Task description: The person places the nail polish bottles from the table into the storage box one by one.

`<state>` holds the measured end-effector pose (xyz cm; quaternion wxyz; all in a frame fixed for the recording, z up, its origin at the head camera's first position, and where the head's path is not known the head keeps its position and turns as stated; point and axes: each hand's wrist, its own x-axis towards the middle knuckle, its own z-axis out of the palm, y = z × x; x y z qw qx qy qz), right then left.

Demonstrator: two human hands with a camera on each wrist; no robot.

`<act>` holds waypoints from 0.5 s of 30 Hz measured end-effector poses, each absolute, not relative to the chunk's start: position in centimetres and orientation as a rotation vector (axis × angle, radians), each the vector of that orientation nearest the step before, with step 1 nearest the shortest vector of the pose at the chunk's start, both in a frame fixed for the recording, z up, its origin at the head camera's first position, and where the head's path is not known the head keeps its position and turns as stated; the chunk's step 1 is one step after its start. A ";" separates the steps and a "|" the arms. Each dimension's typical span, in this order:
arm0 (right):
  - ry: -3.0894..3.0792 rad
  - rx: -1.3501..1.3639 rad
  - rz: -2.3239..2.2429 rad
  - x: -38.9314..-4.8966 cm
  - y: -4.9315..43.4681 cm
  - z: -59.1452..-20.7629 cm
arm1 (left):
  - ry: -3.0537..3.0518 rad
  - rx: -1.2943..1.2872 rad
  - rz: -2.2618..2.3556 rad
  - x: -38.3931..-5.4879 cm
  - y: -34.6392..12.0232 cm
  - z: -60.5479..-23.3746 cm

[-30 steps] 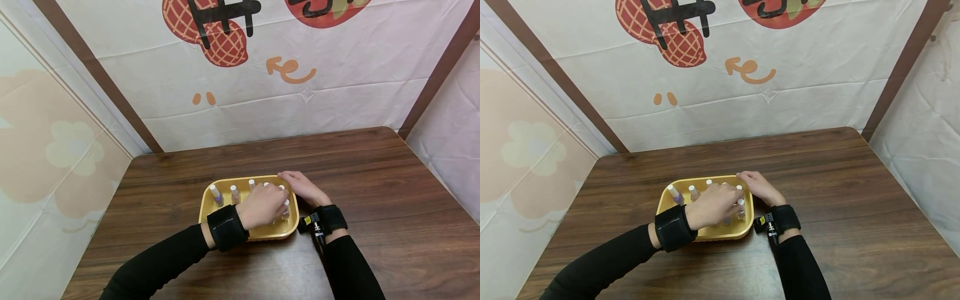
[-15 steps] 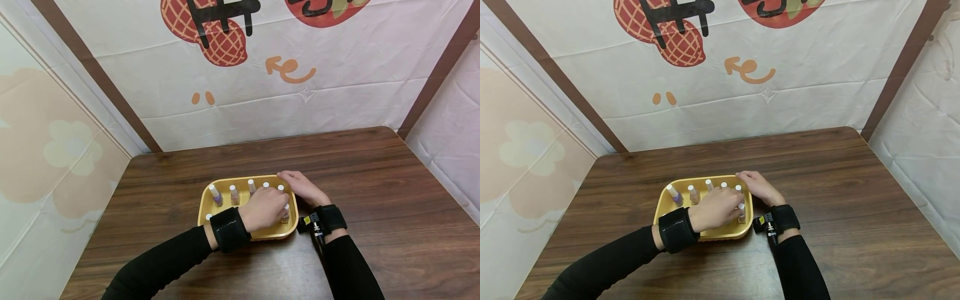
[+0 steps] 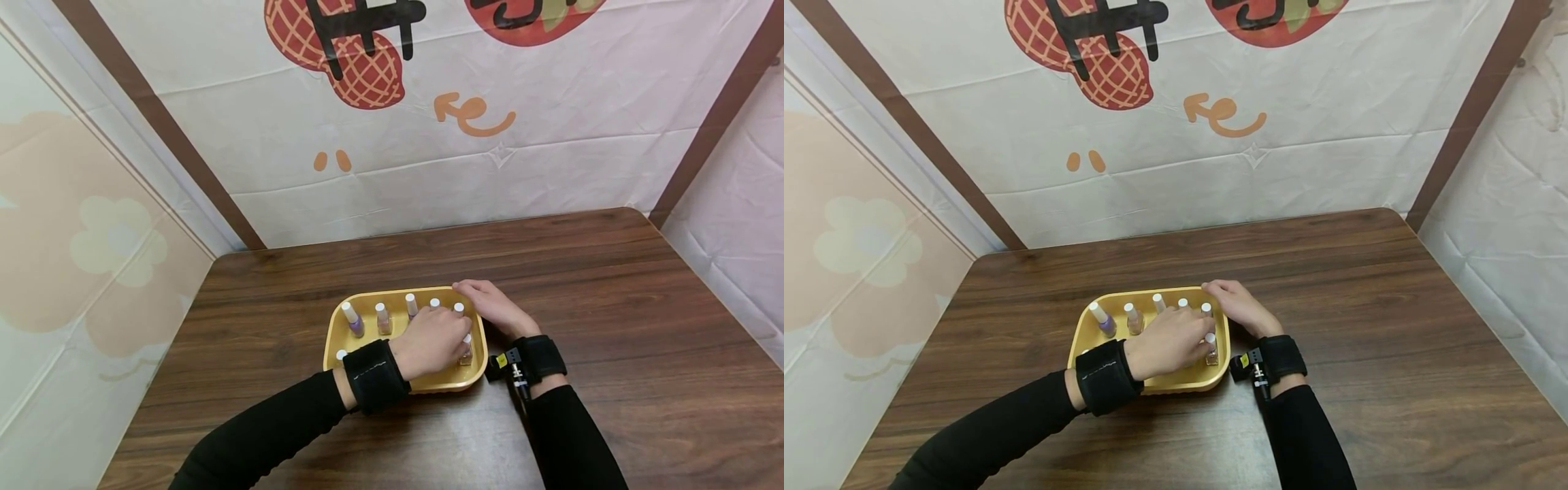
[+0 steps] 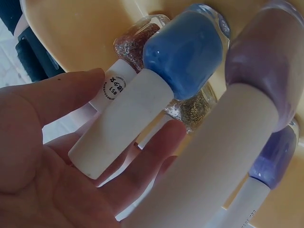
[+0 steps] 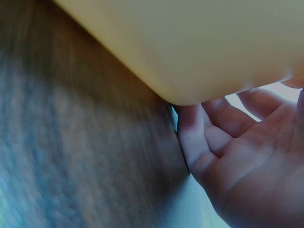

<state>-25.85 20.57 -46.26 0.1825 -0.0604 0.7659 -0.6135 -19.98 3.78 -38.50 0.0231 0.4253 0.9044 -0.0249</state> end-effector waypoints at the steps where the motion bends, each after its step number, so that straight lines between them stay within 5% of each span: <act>1: 2.168 -0.174 -1.727 -25.8 20.6 -46.3 | 2.799 1.315 -0.078 -20.0 3.8 -38.5; 15: 2.186 -0.177 -1.706 -25.5 20.7 -46.4 | 2.772 1.250 -0.023 -20.0 3.8 -38.7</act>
